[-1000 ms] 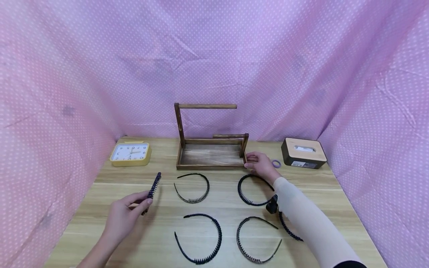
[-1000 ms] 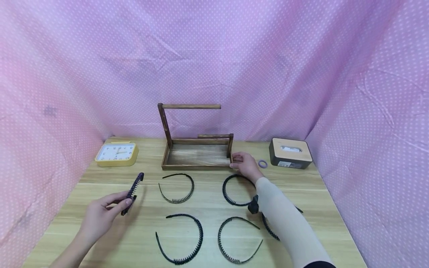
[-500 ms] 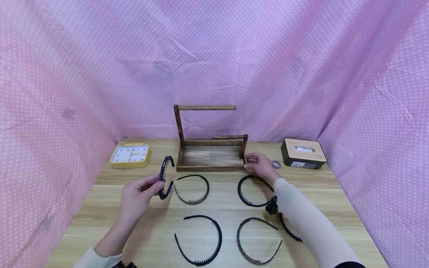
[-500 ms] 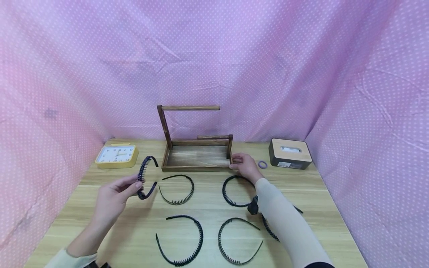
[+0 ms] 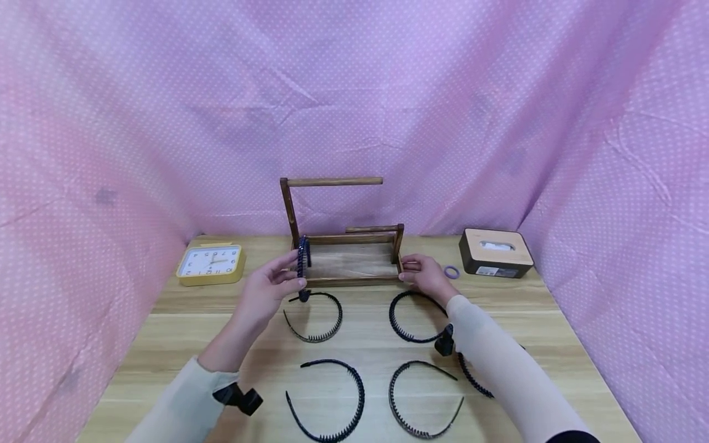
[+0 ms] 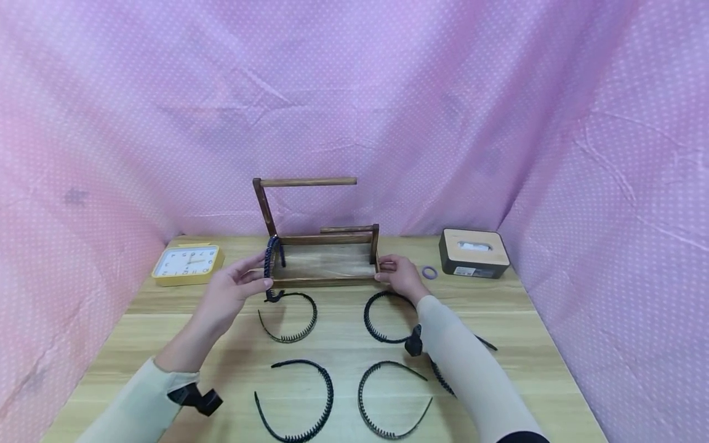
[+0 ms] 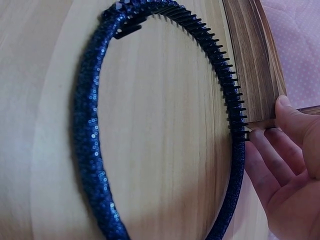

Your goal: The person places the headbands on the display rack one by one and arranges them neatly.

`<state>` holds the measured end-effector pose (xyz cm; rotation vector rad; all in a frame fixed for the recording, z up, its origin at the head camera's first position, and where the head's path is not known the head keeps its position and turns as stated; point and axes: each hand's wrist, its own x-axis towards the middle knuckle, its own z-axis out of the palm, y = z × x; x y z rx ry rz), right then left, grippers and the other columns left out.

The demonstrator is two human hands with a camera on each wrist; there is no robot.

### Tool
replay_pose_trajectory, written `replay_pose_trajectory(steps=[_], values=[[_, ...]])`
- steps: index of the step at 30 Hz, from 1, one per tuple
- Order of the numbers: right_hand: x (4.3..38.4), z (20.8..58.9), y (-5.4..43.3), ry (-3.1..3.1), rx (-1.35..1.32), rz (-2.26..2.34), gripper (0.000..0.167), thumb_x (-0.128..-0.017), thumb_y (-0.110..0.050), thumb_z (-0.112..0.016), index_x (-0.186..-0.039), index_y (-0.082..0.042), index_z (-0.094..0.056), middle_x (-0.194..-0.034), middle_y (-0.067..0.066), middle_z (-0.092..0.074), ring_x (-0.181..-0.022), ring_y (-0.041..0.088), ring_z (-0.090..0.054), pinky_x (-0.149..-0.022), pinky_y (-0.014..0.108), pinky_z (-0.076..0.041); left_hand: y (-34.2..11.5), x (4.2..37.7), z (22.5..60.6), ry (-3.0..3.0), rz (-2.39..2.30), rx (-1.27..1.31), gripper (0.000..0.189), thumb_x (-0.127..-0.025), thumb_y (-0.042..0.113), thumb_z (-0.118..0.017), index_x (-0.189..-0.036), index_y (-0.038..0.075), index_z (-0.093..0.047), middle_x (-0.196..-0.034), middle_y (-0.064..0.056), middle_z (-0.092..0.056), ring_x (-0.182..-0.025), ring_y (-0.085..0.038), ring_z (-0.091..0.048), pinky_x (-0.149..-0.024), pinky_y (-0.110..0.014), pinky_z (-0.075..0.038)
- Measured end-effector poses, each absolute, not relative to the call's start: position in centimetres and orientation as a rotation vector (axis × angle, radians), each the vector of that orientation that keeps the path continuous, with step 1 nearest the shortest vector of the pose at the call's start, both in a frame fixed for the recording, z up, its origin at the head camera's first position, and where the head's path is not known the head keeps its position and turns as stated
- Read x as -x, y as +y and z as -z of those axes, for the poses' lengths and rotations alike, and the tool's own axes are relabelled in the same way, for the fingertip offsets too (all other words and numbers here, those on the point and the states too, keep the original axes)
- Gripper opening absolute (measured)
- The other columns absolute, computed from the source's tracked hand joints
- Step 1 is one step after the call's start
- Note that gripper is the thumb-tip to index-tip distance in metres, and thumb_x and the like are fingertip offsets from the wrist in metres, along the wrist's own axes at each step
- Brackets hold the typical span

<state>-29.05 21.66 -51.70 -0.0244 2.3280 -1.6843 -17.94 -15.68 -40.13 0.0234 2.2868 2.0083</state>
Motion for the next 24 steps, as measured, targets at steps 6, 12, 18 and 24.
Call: replay_pose_trajectory(steps=[6,12,18,24], values=[[29.1,51.6,21.6,2.358,0.021,1.648,0.05,-0.094,-0.004,-0.074,-0.14,-0.001,-0.056,-0.141,0.025,-0.061,-0.114,0.027,-0.066,-0.079,0.035,-0.062,-14.1,19.8,39.3,2.394,-1.971,-0.008,0.054,-0.09,0.005,-0.077,-0.141,0.01,-0.062,-0.126,-0.018,-0.069,-0.108,-0.017,-0.067,-0.086,-0.017,-0.056],[29.0,51.6,21.6,2.35,0.02,1.664,0.05,-0.093,-0.002,-0.073,-0.14,0.001,-0.056,-0.139,0.027,-0.061,-0.112,0.026,-0.067,-0.077,0.035,-0.062,-12.6,21.7,39.0,2.354,-2.043,-0.011,0.048,-0.091,0.004,-0.077,-0.138,0.007,-0.065,-0.126,-0.02,-0.069,-0.104,-0.016,-0.068,-0.085,-0.019,-0.058],[28.9,51.7,21.5,2.351,0.029,1.674,0.05,-0.094,-0.002,-0.073,-0.14,0.003,-0.055,-0.139,0.029,-0.06,-0.11,0.025,-0.067,-0.076,0.036,-0.062,-10.4,24.0,39.6,2.242,-2.162,-0.001,0.048,-0.092,0.001,-0.075,-0.138,0.003,-0.063,-0.128,-0.022,-0.068,-0.097,-0.014,-0.07,-0.083,-0.025,-0.061],[28.8,51.4,21.3,2.361,0.029,1.659,0.05,-0.094,-0.002,-0.073,-0.14,0.003,-0.055,-0.14,0.028,-0.06,-0.107,0.024,-0.068,-0.077,0.04,-0.063,-7.7,25.7,40.1,2.178,-2.238,0.025,0.044,-0.091,-0.001,-0.075,-0.134,0.0,-0.066,-0.124,-0.022,-0.07,-0.095,-0.015,-0.072,-0.084,-0.03,-0.062]])
